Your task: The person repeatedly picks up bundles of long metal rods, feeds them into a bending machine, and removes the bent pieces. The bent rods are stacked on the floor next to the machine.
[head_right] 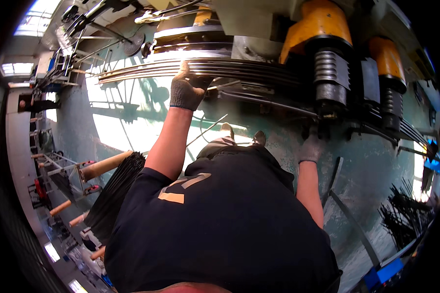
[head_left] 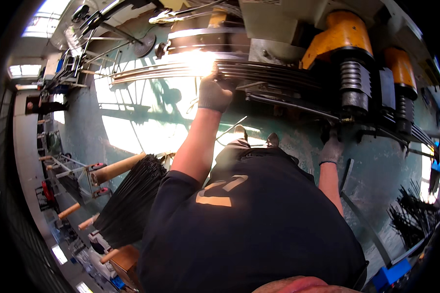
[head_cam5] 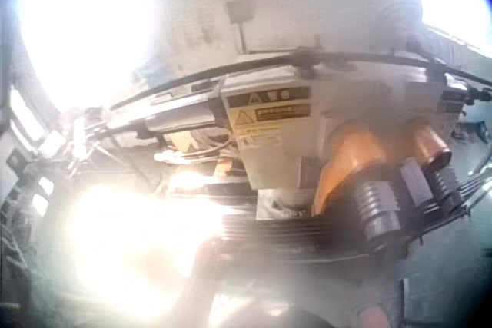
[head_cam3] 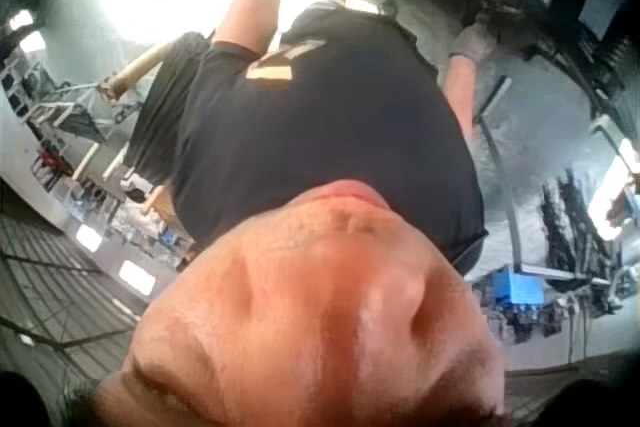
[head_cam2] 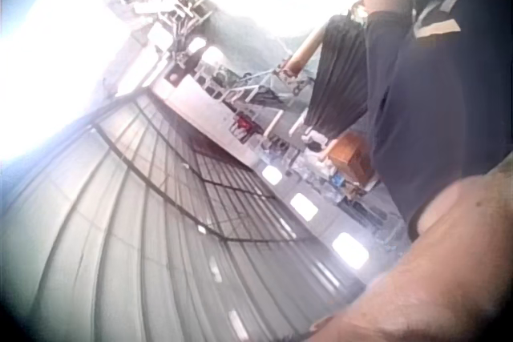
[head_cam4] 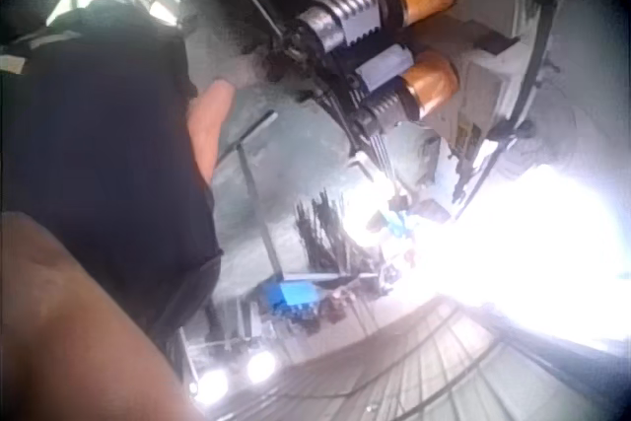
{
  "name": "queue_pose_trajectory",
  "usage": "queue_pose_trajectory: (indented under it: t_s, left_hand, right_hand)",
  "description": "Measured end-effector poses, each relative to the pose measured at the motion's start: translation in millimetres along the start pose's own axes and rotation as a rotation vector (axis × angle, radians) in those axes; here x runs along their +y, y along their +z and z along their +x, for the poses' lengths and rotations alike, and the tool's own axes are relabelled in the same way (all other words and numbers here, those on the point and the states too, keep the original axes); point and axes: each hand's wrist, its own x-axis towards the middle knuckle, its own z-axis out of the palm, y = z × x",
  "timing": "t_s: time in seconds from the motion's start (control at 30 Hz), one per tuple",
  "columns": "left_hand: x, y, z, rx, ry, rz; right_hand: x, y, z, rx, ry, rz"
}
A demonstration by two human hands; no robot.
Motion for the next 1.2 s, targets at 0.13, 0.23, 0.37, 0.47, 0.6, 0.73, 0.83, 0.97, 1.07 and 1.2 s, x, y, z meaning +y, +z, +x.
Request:
queue_pose_trajectory:
  t_s: [0.13,0.23,0.37,0.47,0.6,0.73,0.83,0.97,1.07,1.2]
  left_hand:
    - [31,-125,12,0.055,0.187,0.195]
    - [88,-163,6,0.159,0.182,-0.473]
    - [158,-251,12,0.350,0.292,-0.536]
    - [210,-317,25,0.487,0.333,-0.526]
    - [268,-410,47,0.642,0.409,-0.388]
    - [297,-454,56,0.582,0.339,-0.198]
    - [302,-456,62,0.547,0.321,-0.194]
    - [286,-432,54,0.306,0.343,-0.203]
    - [277,-424,40,0.218,0.309,-0.116]
    - [282,-431,30,0.109,0.261,-0.259]
  right_hand:
    - [26,-10,-12,0.008,0.112,-0.106]
    - [30,-8,-42,0.098,0.047,-0.250]
    - [94,-26,-38,0.144,0.255,-0.168]
    - [115,-34,-68,0.188,0.315,-0.303]
    - [143,-35,-116,0.228,0.383,-0.370]
    - [148,-29,-165,0.161,0.354,-0.585]
    - [178,-47,-168,0.066,0.200,-0.657]
    - [174,-49,-170,-0.032,0.105,-0.812]
    - [128,-11,-165,-0.017,0.135,-0.978]
    - [76,40,-173,0.050,0.332,-0.951]
